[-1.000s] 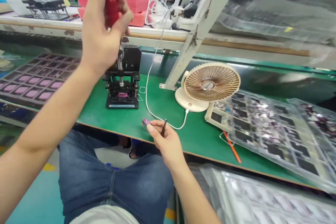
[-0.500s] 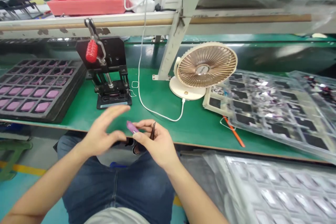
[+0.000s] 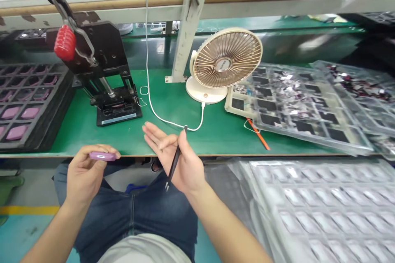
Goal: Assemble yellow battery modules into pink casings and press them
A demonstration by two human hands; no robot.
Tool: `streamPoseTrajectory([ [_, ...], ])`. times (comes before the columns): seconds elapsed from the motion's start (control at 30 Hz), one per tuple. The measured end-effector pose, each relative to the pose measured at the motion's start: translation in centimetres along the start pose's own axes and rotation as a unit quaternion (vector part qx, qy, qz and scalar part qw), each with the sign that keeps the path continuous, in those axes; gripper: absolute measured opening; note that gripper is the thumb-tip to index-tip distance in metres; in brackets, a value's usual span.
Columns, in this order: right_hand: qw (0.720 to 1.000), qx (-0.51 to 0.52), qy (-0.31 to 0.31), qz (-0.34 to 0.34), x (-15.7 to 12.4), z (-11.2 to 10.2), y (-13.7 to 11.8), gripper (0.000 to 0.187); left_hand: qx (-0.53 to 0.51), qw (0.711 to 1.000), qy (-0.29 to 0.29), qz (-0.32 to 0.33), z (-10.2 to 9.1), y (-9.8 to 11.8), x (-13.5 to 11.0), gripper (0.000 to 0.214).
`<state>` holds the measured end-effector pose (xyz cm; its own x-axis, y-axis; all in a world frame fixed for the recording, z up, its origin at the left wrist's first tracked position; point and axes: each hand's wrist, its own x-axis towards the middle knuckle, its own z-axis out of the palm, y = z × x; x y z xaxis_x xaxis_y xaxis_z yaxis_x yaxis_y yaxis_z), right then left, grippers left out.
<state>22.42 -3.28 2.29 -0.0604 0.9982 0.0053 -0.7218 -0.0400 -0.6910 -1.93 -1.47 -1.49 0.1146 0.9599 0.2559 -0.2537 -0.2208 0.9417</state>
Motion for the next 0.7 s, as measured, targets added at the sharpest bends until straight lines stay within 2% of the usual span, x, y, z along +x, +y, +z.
streamPoseTrajectory([
  [0.13, 0.999, 0.023, -0.014, 0.017, 0.1, 0.2, 0.1, 0.055, 0.009, 1.0, 0.013, -0.01, -0.5, -0.3, -0.5, 0.017],
  [0.27, 1.0, -0.003, -0.016, 0.018, -0.2, 0.5, -0.1, 0.053, 0.018, 1.0, -0.001, -0.025, -0.2, 0.1, -1.0, 0.017],
  [0.43, 0.998, -0.024, -0.056, 0.012, -0.6, 0.9, 0.0, 0.052, 0.027, 0.999, -0.03, -0.03, 0.2, 0.2, -1.1, 0.021],
  [0.53, 0.998, -0.052, -0.029, 0.007, -1.4, 0.9, 0.6, 0.044, 0.043, 0.997, -0.025, -0.065, 0.5, 0.4, -1.7, 0.019],
  [0.6, 0.992, -0.122, 0.002, -0.017, -2.2, 0.4, 0.4, 0.037, 0.069, 0.991, 0.015, -0.116, 0.6, 0.7, -2.6, 0.024],
  [0.63, 0.981, -0.188, 0.021, -0.032, -2.6, -0.3, -0.2, 0.035, 0.086, 0.985, 0.041, -0.147, 0.4, 0.8, -3.0, 0.027],
  [0.67, 0.959, -0.275, 0.043, -0.049, -2.9, -1.2, -1.2, 0.035, 0.102, 0.977, 0.057, -0.176, 0.2, 0.8, -3.4, 0.028],
  [0.7, 0.922, -0.375, 0.073, -0.063, -3.2, -2.4, -2.8, 0.036, 0.114, 0.971, 0.058, -0.201, -0.2, 0.7, -3.7, 0.029],
])
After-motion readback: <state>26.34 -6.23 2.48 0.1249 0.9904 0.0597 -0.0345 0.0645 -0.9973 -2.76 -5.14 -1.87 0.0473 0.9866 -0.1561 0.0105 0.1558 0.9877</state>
